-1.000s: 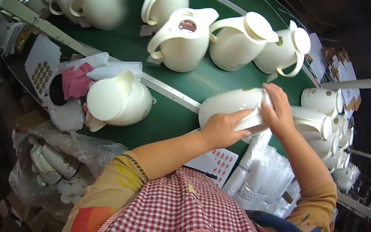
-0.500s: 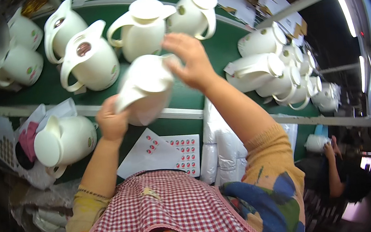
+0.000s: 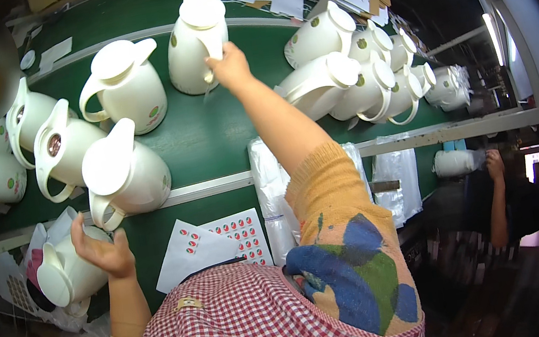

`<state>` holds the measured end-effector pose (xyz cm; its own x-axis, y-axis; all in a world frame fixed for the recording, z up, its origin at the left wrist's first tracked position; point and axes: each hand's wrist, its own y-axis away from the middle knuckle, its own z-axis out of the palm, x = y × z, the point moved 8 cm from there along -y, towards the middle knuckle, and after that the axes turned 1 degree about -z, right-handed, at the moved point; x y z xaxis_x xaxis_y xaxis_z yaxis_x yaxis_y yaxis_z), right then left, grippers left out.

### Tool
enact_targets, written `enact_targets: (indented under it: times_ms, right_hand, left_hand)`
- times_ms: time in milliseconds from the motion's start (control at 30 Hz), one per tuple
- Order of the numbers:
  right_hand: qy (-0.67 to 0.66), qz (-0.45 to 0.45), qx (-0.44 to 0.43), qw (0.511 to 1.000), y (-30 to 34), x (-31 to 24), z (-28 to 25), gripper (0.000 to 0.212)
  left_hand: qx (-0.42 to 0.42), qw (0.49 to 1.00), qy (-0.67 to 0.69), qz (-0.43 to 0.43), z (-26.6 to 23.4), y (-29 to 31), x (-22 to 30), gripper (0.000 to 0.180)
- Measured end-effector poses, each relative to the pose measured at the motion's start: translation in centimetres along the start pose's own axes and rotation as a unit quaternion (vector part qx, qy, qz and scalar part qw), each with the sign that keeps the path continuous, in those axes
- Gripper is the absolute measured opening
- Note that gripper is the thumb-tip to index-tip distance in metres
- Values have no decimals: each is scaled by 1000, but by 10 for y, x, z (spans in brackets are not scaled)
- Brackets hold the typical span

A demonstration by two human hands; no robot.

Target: The person assembles white plastic pitchers by attaching lids and applying stickers. They handle each pitcher individually, place lids on, and affix small round stickers to the sides before setting them aside on the table.

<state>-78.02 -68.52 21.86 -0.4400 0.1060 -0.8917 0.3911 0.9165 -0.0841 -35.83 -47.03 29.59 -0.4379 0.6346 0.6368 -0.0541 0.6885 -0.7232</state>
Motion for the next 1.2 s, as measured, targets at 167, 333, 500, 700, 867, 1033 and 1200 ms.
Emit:
enact_targets:
  times_ms: [167, 333, 500, 700, 867, 1033, 1200]
  right_hand:
    - [-130, 47, -101, 985, 111, -15, -8, 28]
    - [90, 8, -212, 973, 174, -49, -46, 11]
    - [373, -367, -76, 849, 147, -173, -80, 46]
    - [476, -239, -235, 813, 77, -141, -27, 83]
    - [406, -281, -292, 819, 71, -137, -29, 80]
    - [450, -322, -319, 769, 74, -141, -19, 80]
    - [470, -349, -346, 733, 77, -144, -14, 78]
  left_hand:
    - [-277, 919, 209, -189, 154, -7, 36, 45]
    - [-310, 890, 219, -253, 270, 31, 4, 39]
    - [-349, 833, 290, -318, 295, 40, -18, 32]
    - [-315, 839, 337, -287, 284, 22, -10, 30]
    - [-339, 835, 335, -277, 287, 22, -10, 29]
    - [-336, 842, 323, -271, 286, 21, -12, 29]
    - [-341, 848, 306, -266, 288, 22, -13, 30]
